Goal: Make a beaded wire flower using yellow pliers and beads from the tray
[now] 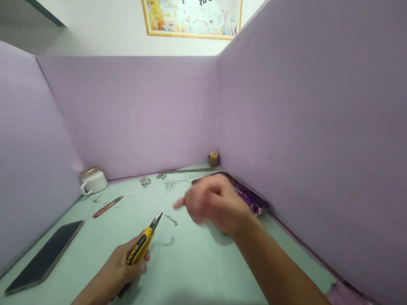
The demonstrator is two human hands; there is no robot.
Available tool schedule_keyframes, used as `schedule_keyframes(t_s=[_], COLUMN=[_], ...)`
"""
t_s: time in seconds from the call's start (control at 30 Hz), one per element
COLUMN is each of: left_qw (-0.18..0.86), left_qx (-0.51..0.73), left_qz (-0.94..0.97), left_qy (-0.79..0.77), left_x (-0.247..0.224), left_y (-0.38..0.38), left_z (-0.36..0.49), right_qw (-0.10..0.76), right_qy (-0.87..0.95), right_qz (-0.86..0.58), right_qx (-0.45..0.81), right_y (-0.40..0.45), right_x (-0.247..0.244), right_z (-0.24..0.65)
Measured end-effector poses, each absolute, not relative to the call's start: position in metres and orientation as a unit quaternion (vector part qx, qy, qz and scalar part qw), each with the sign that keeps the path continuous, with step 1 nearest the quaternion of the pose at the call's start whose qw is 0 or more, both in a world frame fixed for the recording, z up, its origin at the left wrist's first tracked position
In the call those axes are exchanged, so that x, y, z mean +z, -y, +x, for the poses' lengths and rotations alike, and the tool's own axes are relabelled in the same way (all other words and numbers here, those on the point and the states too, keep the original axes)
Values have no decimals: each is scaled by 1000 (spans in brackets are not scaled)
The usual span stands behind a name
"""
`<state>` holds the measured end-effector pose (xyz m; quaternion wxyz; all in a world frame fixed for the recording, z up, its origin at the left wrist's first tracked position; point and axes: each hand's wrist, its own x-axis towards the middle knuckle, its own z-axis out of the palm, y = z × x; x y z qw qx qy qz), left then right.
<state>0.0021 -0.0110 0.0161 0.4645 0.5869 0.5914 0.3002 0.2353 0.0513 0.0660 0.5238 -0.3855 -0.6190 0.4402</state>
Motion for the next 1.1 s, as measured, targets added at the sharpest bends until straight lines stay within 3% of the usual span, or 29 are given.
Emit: schedule_keyframes(t_s=[0.13,0.23,0.5,0.83,0.9,1.03,1.1], left_qw=[457,457,462,616,560,313,244], left_qx=[296,288,273,289,272,251,216], left_qz=[579,586,601,537,570,682,705], left_qy=[-607,-604,-592,-498,-536,-611,-629], left_x=[14,16,20,6,5,-5,-13], left_y=[9,8,10,9,8,2,0], left_z=[0,1,5,-8,-7,-6,-7], right_qw=[430,351,347,406,395,378,376], right_qy=[683,661,704,686,684,671,663], right_qz=[-375,-345,-309,-270,-287,-336,-350], right_qx=[456,566,537,541,542,542,545], right_y=[-102,-105,-94,-92,-93,-94,-92], right_x=[34,-3,-22,-27,-30,-37,-38], right_z=[190,171,166,163,162,160,160])
